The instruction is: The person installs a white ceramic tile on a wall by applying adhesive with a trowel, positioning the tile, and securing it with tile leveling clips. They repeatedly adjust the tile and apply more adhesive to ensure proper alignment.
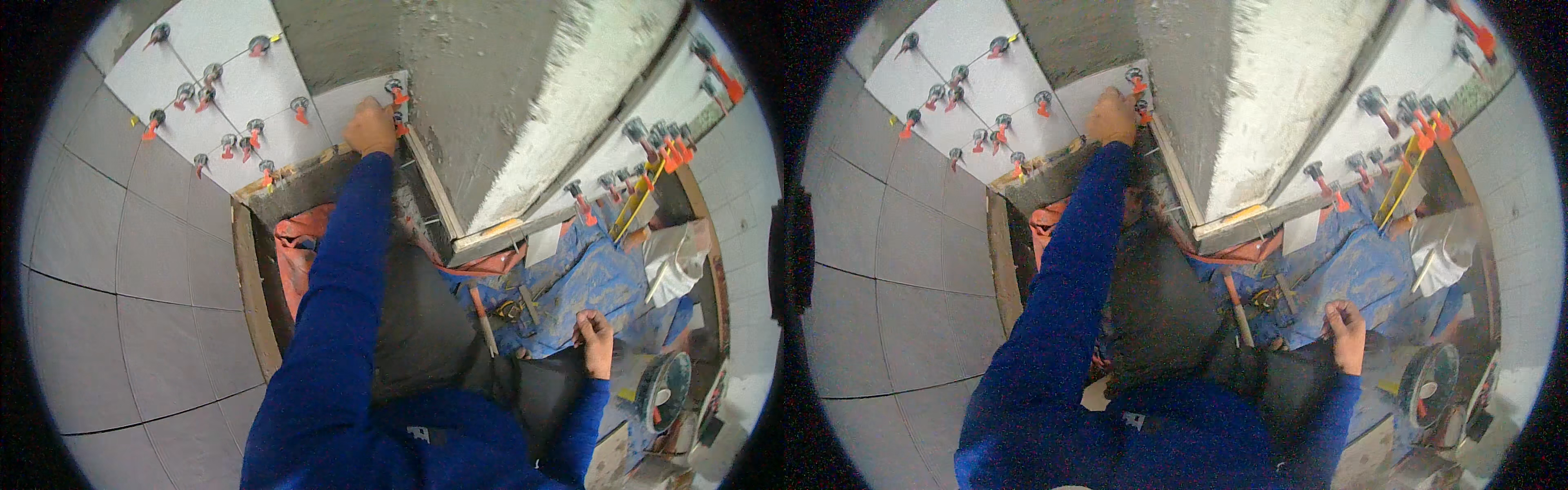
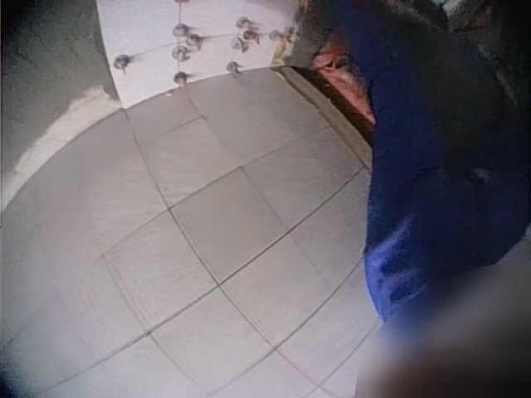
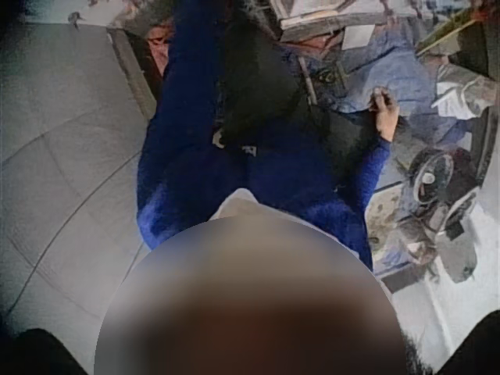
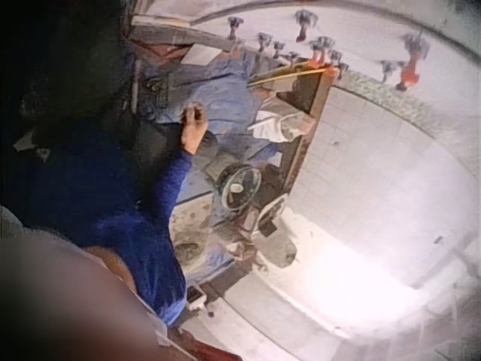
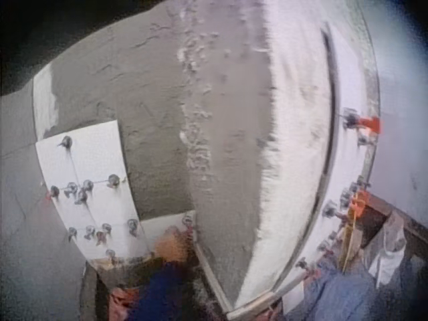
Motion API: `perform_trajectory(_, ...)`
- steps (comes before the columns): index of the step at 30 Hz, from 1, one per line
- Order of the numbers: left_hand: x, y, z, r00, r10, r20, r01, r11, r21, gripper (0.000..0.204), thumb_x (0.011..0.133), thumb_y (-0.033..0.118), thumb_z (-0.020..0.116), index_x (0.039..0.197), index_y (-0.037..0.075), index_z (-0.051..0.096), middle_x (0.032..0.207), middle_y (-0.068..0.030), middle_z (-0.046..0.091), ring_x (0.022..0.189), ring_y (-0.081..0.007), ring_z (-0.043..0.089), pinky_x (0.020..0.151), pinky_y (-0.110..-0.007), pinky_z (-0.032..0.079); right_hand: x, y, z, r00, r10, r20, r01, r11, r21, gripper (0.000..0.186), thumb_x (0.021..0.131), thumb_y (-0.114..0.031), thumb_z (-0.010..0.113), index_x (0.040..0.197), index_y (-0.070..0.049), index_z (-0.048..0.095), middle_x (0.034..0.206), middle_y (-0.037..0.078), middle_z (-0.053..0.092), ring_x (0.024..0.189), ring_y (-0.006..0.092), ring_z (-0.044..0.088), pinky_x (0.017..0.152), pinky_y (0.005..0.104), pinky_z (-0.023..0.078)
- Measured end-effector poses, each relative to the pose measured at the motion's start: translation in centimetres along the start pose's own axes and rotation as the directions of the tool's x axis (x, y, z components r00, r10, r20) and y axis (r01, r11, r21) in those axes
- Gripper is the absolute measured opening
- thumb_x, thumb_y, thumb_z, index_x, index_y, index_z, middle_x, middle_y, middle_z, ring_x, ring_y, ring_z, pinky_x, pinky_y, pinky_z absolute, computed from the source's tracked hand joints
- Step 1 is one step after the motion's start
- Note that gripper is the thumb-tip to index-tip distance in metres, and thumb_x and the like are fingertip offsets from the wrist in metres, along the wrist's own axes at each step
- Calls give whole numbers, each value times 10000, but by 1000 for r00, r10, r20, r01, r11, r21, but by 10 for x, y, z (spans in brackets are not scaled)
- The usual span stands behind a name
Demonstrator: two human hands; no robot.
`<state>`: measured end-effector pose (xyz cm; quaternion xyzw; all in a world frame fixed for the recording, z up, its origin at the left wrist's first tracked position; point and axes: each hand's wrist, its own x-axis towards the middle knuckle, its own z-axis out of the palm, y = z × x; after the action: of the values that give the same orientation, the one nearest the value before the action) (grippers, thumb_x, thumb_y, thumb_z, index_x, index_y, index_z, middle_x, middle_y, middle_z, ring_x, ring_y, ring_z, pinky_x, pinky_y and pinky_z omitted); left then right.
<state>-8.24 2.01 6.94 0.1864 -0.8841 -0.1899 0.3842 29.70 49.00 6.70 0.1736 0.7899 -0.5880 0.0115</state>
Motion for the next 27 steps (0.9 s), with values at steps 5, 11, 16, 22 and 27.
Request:
perform_trajectory(5, 0, 0, 2, 996, -72, -58, 65, 989, -129, 373, 790, 454, 811, 804, 118, 648, 848, -77, 718, 755, -331, 709, 651, -469, 535, 8, 6, 1, 1000, -7, 18, 7, 1000, -24, 283, 991, -296, 703, 1039, -22, 646, 757, 17, 619, 625, 111, 573, 579, 261, 437)
perform_trajectory(11, -2, -1, 5, 988, -154, 10, 153, 967, -205, 384, 845, 482, 751, 851, 106, 672, 854, -121, 709, 824, -362, 703, 717, -504, 524, 14, -6, 11, 1000, 27, 1, -27, 997, -75, 267, 970, -265, 706, 1021, -5, 668, 762, 15, 615, 640, 109, 558, 586, 276, 435)
perform_trajectory(16, -8, -28, -7, 998, -31, 50, 38, 989, -143, 394, 950, 450, 645, 982, 72, 751, 922, -165, 733, 834, -361, 701, 701, -489, 529, 8, -9, 8, 995, 78, -65, -90, 975, -204, 286, 968, -294, 721, 982, -9, 705, 759, -15, 595, 673, 79, 508, 594, 275, 407)
perform_trajectory(22, -106, -81, -64, 999, -35, -14, 27, 922, -385, 572, 985, 520, 629, 1021, -40, 739, 981, -206, 751, 857, -344, 702, 789, -451, 523, 18, 7, -19, 948, 45, -315, 43, 963, 264, 246, 972, -267, 709, 969, -23, 680, 736, 19, 622, 623, 116, 570, 584, 292, 442)
perform_trajectory(27, -234, -179, -100, 911, -222, 348, 281, 951, -128, 488, 973, 431, 700, 899, -50, 668, 902, -179, 706, 817, -257, 651, 767, -419, 514, 45, 10, -38, 850, 21, -527, 265, 847, 462, 222, 967, -245, 699, 933, -27, 674, 741, 26, 619, 624, 131, 568, 576, 297, 424)
